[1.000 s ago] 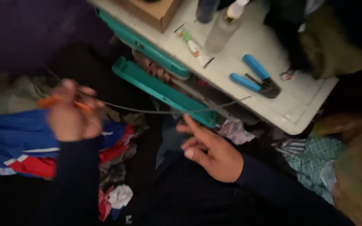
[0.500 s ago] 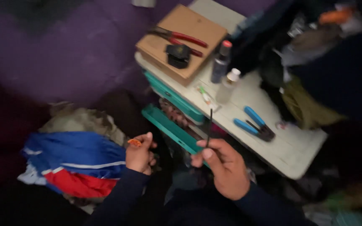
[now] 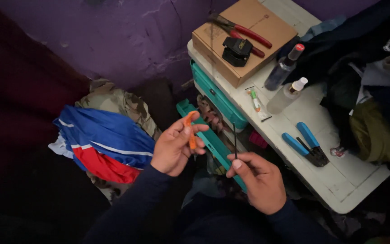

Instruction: The person removes a fiber optic cable from a bag, strips the coating with a tool, and cleans the fiber with a wipe. They then insert the fiber into a connector and use a handheld optical power meter to measure the signal.

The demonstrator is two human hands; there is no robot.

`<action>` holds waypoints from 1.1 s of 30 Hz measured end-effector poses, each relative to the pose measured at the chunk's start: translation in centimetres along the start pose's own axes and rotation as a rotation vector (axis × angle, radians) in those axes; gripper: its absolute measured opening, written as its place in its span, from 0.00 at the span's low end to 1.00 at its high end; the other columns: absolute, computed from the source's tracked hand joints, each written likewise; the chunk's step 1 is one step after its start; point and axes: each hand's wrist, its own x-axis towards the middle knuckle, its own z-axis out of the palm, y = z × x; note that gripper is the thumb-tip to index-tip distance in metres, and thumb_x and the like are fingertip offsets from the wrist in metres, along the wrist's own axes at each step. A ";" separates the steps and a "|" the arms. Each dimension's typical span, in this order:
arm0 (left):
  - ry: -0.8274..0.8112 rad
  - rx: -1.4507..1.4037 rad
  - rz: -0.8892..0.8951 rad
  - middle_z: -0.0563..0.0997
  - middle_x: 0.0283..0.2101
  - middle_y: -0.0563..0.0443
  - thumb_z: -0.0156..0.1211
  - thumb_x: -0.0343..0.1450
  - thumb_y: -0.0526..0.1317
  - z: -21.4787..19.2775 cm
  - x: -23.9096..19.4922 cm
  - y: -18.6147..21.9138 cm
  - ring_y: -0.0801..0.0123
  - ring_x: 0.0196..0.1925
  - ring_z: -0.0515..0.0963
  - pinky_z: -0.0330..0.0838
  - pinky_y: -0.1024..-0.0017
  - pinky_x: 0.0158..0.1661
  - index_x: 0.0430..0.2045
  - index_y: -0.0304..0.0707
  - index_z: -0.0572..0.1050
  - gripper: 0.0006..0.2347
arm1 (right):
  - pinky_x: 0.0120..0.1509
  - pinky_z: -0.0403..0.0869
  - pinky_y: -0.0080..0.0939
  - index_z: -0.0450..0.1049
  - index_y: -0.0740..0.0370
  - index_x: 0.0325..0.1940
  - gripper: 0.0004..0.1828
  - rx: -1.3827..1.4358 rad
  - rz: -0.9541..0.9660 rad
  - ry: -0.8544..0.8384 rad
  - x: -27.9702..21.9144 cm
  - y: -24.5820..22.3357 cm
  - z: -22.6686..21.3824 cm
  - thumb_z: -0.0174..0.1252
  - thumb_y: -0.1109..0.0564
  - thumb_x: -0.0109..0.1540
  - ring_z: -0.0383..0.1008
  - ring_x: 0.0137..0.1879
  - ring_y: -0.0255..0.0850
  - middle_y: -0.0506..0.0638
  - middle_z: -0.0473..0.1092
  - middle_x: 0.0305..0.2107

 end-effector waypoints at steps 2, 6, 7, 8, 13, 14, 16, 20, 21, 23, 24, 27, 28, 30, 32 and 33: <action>-0.027 -0.048 0.040 0.79 0.51 0.39 0.51 0.78 0.41 -0.8 0.5 -1.4 0.68 0.38 0.82 0.80 0.67 0.39 0.65 0.31 0.63 0.21 | 0.47 0.76 0.35 0.78 0.70 0.49 0.15 0.002 -0.003 -0.014 0.0 0.1 0.0 0.56 0.55 0.67 0.78 0.38 0.35 0.51 0.78 0.28; -0.124 -0.221 0.140 0.78 0.56 0.36 0.54 0.80 0.41 -1.9 1.3 -3.4 0.61 0.45 0.85 0.82 0.61 0.46 0.59 0.31 0.64 0.17 | 0.35 0.71 0.33 0.81 0.68 0.46 0.15 -0.063 0.199 -0.025 -0.3 -0.2 -0.1 0.59 0.53 0.64 0.72 0.30 0.32 0.50 0.79 0.26; -0.123 -0.223 0.135 0.78 0.56 0.36 0.54 0.80 0.41 -1.7 1.5 -3.5 0.61 0.45 0.85 0.82 0.61 0.46 0.59 0.31 0.64 0.17 | 0.35 0.71 0.33 0.81 0.68 0.46 0.15 -0.062 0.204 -0.023 -0.5 -0.5 -0.2 0.59 0.53 0.64 0.72 0.30 0.32 0.50 0.79 0.26; -0.127 -0.279 0.133 0.79 0.55 0.37 0.54 0.79 0.42 -1.4 1.7 -3.6 0.60 0.46 0.85 0.82 0.61 0.47 0.59 0.32 0.65 0.17 | 0.34 0.72 0.33 0.81 0.68 0.43 0.16 -0.040 0.244 -0.059 -0.6 -0.7 -0.2 0.58 0.52 0.64 0.74 0.28 0.32 0.50 0.79 0.25; -0.148 -0.374 0.143 0.81 0.50 0.43 0.55 0.77 0.44 -1.1 2.1 -4.2 0.60 0.47 0.85 0.82 0.60 0.46 0.59 0.35 0.68 0.18 | 0.30 0.68 0.32 0.84 0.65 0.35 0.16 -0.168 0.262 -0.149 -0.7 -1.5 -0.4 0.59 0.50 0.63 0.71 0.25 0.31 0.49 0.79 0.20; -0.182 -0.390 0.149 0.82 0.50 0.41 0.55 0.79 0.44 -1.2 2.3 -4.5 0.60 0.47 0.85 0.82 0.62 0.47 0.60 0.33 0.68 0.17 | 0.30 0.68 0.32 0.83 0.65 0.34 0.16 -0.148 0.269 -0.169 -0.6 -1.6 -0.5 0.59 0.50 0.63 0.72 0.25 0.31 0.48 0.79 0.20; -0.217 -0.406 0.151 0.82 0.51 0.40 0.55 0.81 0.44 -1.3 2.5 -5.0 0.60 0.48 0.85 0.81 0.64 0.47 0.61 0.32 0.68 0.17 | 0.30 0.69 0.32 0.83 0.65 0.33 0.16 -0.126 0.278 -0.186 -0.5 -1.8 -0.6 0.59 0.50 0.63 0.72 0.25 0.32 0.48 0.78 0.19; -0.167 -0.408 0.122 0.82 0.50 0.41 0.56 0.79 0.45 -0.7 2.7 -5.2 0.61 0.48 0.84 0.81 0.62 0.50 0.60 0.32 0.69 0.18 | 0.30 0.69 0.32 0.82 0.65 0.34 0.16 -0.087 0.302 -0.200 -0.3 -1.7 -0.7 0.59 0.50 0.63 0.73 0.25 0.32 0.48 0.77 0.19; -0.140 -0.412 0.122 0.82 0.49 0.41 0.56 0.79 0.45 -0.6 2.7 -5.2 0.61 0.48 0.84 0.81 0.63 0.50 0.60 0.32 0.70 0.18 | 0.31 0.68 0.32 0.82 0.66 0.34 0.16 -0.085 0.329 -0.197 -0.3 -1.6 -0.7 0.59 0.50 0.63 0.73 0.26 0.32 0.49 0.77 0.19; -0.143 -0.414 0.124 0.82 0.49 0.41 0.55 0.79 0.45 -0.4 2.8 -5.4 0.61 0.48 0.85 0.81 0.62 0.50 0.59 0.33 0.70 0.18 | 0.31 0.69 0.32 0.82 0.66 0.34 0.16 -0.098 0.312 -0.203 -0.2 -1.2 -0.8 0.59 0.49 0.63 0.73 0.26 0.32 0.48 0.77 0.19; -0.148 -0.416 0.126 0.82 0.49 0.41 0.55 0.79 0.45 -0.3 2.8 -5.5 0.61 0.48 0.85 0.81 0.62 0.50 0.59 0.33 0.70 0.18 | 0.32 0.70 0.32 0.82 0.65 0.34 0.16 -0.112 0.294 -0.209 -0.1 -1.1 -0.8 0.59 0.49 0.64 0.74 0.26 0.32 0.48 0.77 0.19; -0.197 -0.410 0.117 0.82 0.50 0.41 0.55 0.80 0.45 -0.5 2.9 -5.9 0.60 0.49 0.84 0.80 0.61 0.51 0.59 0.33 0.70 0.17 | 0.34 0.71 0.31 0.82 0.66 0.34 0.16 -0.058 0.295 -0.204 0.0 -1.0 -0.8 0.58 0.50 0.64 0.75 0.28 0.32 0.48 0.77 0.20; -0.196 -0.411 0.115 0.82 0.50 0.41 0.55 0.80 0.45 -0.4 2.8 -5.9 0.60 0.49 0.84 0.80 0.61 0.51 0.59 0.33 0.70 0.17 | 0.34 0.71 0.31 0.82 0.66 0.34 0.16 -0.057 0.296 -0.203 0.0 -0.9 -0.8 0.58 0.50 0.64 0.75 0.28 0.32 0.48 0.77 0.20; -0.192 -0.419 0.106 0.82 0.50 0.41 0.54 0.80 0.45 -0.4 2.8 -5.9 0.61 0.49 0.84 0.80 0.61 0.51 0.59 0.34 0.70 0.17 | 0.34 0.71 0.32 0.81 0.67 0.34 0.16 -0.022 0.279 -0.199 0.0 -0.6 -0.8 0.58 0.51 0.64 0.75 0.28 0.33 0.49 0.77 0.20; -0.188 -0.419 0.109 0.82 0.50 0.41 0.54 0.80 0.45 -0.4 2.8 -5.9 0.61 0.49 0.84 0.80 0.60 0.51 0.59 0.34 0.70 0.17 | 0.34 0.70 0.32 0.81 0.67 0.34 0.16 -0.031 0.296 -0.199 -0.1 -0.5 -0.8 0.58 0.51 0.64 0.75 0.28 0.33 0.49 0.77 0.20; -0.185 -0.418 0.112 0.82 0.50 0.41 0.54 0.80 0.44 -0.4 2.8 -5.8 0.61 0.49 0.84 0.80 0.60 0.52 0.59 0.34 0.70 0.17 | 0.33 0.70 0.32 0.81 0.67 0.34 0.16 -0.040 0.312 -0.197 -0.1 -0.5 -0.8 0.58 0.51 0.64 0.75 0.28 0.33 0.50 0.77 0.20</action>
